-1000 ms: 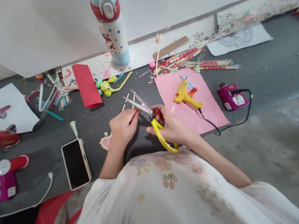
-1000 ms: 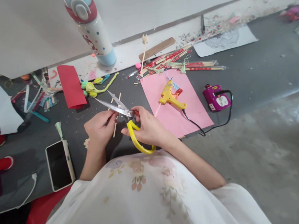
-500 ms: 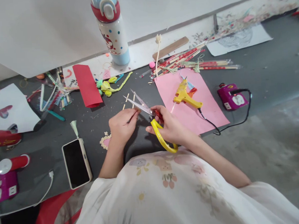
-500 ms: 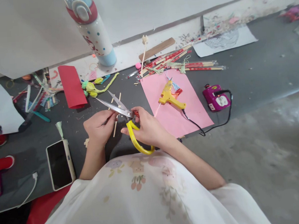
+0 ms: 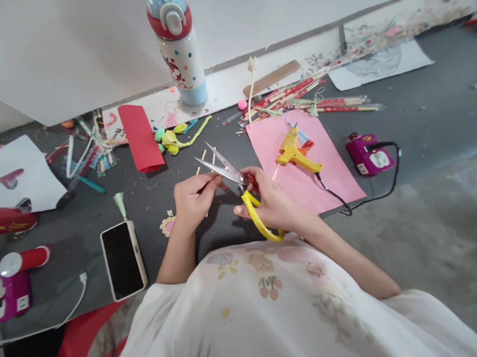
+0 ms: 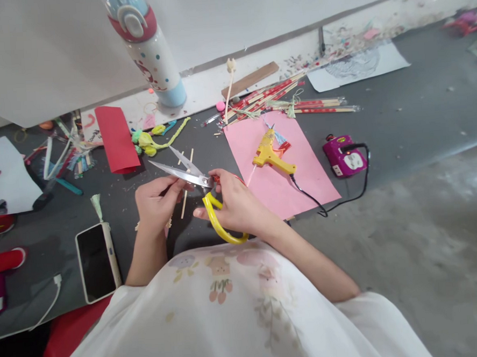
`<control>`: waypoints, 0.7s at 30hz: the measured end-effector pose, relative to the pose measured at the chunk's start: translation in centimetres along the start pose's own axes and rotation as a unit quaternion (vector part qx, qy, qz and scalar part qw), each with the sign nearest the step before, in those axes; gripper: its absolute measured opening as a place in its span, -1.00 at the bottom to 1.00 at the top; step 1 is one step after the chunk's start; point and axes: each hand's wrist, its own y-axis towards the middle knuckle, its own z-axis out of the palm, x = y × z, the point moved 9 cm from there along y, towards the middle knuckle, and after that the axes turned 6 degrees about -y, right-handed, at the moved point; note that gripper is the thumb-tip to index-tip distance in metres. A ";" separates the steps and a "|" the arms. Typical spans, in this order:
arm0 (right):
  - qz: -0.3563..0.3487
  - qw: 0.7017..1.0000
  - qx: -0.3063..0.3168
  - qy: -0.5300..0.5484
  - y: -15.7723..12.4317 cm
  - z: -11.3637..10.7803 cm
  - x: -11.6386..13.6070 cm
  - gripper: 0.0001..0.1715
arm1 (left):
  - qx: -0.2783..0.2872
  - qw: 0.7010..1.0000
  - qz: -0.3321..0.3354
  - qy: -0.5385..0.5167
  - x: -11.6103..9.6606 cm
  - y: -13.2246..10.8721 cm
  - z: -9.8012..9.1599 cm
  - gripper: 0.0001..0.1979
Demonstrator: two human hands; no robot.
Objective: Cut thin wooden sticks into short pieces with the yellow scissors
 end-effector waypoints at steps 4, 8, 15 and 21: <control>0.011 1.000 0.003 0.001 -0.2 -0.4 -0.1 -0.14 | 0.000 0.998 -0.029 -0.047 0.5 0.1 0.2 -0.80; -0.001 1.000 0.005 -0.024 -0.2 -0.6 0.4 -0.15 | -0.017 0.997 -0.050 -0.058 1.0 0.0 0.2 -0.83; -0.001 0.999 0.021 -0.030 -0.2 -0.1 0.6 -0.17 | -0.025 0.997 -0.053 -0.053 1.2 -0.2 0.2 -0.87; 0.005 0.999 0.018 -0.029 -0.2 -0.2 0.4 -0.16 | -0.022 0.998 -0.045 -0.047 1.3 -0.1 0.3 -0.86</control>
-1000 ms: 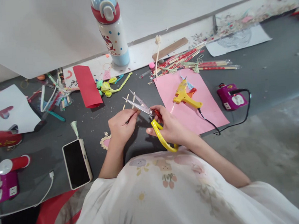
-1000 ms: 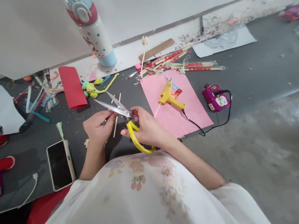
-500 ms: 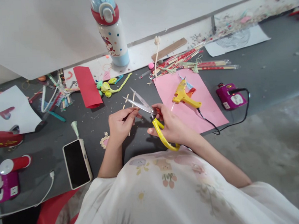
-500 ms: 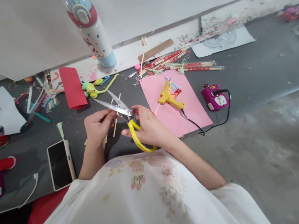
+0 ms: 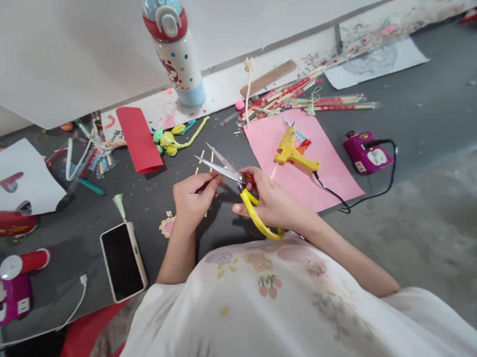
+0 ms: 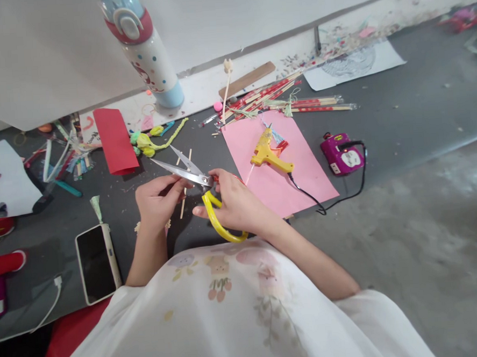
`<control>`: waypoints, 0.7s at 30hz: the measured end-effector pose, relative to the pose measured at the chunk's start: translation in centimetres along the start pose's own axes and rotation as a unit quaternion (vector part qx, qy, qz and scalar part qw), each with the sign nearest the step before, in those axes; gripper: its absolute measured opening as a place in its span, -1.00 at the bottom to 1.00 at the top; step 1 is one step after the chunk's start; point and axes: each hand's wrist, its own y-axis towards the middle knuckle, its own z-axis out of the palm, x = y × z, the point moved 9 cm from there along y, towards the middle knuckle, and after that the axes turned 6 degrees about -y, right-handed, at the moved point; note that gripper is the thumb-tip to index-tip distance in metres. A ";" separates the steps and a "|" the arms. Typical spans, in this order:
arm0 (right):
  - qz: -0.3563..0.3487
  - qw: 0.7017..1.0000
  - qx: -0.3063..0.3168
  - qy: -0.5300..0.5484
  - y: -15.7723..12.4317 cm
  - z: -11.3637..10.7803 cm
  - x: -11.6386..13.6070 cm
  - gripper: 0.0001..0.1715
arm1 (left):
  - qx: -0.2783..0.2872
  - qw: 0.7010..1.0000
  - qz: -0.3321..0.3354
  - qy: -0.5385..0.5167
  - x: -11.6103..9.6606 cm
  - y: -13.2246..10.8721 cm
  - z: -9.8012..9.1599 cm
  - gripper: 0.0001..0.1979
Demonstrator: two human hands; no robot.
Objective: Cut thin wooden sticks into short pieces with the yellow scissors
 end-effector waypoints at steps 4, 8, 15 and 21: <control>-0.010 1.000 -0.004 -0.007 0.0 0.0 0.1 -0.19 | -0.001 1.000 0.006 0.006 0.0 0.0 0.0 -0.86; -0.004 1.000 -0.001 -0.006 0.0 0.1 0.0 -0.19 | -0.001 1.000 0.011 0.020 -0.1 -0.1 0.0 -0.86; 0.003 1.000 0.003 0.001 0.0 0.2 0.0 -0.23 | -0.004 0.999 0.013 0.035 -0.3 -0.1 0.0 -0.85; 0.003 1.000 0.006 0.007 0.0 0.4 -0.1 -0.22 | -0.018 1.000 0.007 0.022 0.0 -0.1 -0.1 -0.87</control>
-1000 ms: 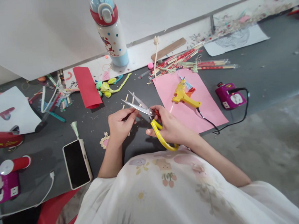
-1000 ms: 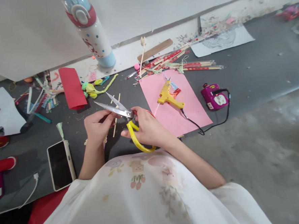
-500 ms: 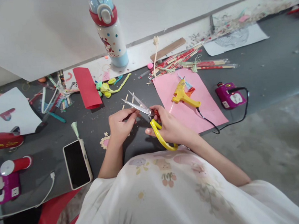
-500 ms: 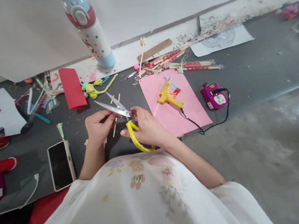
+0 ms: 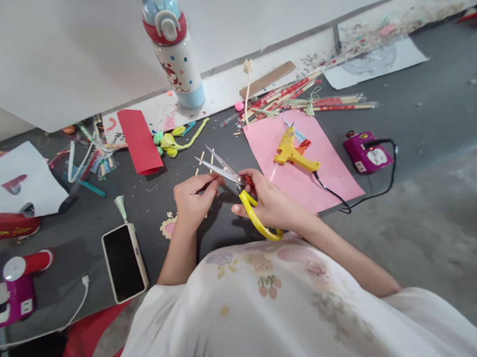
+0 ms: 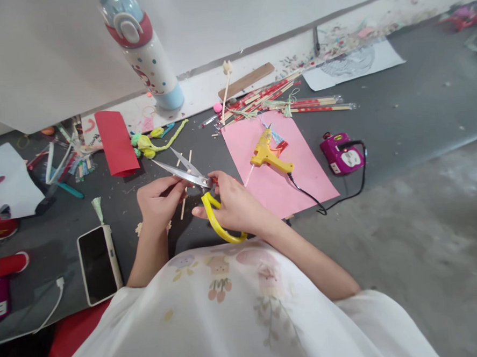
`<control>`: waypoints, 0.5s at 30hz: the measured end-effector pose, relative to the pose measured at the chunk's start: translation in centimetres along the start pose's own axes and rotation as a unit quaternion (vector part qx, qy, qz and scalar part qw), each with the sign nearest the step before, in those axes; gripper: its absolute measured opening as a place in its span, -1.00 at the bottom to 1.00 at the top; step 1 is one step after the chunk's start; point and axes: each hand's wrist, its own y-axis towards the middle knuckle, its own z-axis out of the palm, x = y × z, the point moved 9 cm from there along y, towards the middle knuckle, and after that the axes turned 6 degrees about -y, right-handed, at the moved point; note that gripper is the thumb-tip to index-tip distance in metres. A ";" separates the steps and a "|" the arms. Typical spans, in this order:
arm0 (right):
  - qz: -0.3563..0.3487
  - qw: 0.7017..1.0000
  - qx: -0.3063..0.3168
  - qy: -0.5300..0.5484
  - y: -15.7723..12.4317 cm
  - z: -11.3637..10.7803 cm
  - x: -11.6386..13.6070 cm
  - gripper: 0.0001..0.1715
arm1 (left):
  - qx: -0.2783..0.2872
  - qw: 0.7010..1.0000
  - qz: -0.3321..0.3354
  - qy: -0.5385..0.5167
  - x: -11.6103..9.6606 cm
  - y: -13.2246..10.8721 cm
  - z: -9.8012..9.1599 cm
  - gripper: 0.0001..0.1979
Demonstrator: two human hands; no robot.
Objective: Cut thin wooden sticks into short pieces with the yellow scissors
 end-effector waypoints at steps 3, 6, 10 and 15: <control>0.001 1.000 0.001 0.001 0.0 0.0 0.0 -0.22 | -0.002 1.000 0.004 -0.005 0.1 0.1 0.0 -0.89; 0.005 1.000 0.001 0.004 0.0 0.1 -0.2 -0.22 | -0.007 1.000 0.010 -0.010 0.1 0.1 0.0 -0.90; 0.004 1.000 -0.002 0.008 -0.1 0.1 -0.3 -0.25 | -0.015 1.000 -0.003 -0.016 0.4 0.1 -0.1 -0.90; 0.006 1.000 -0.010 -0.002 0.0 -0.2 -0.2 -0.26 | 0.007 1.000 -0.014 -0.008 0.3 0.1 0.2 -0.88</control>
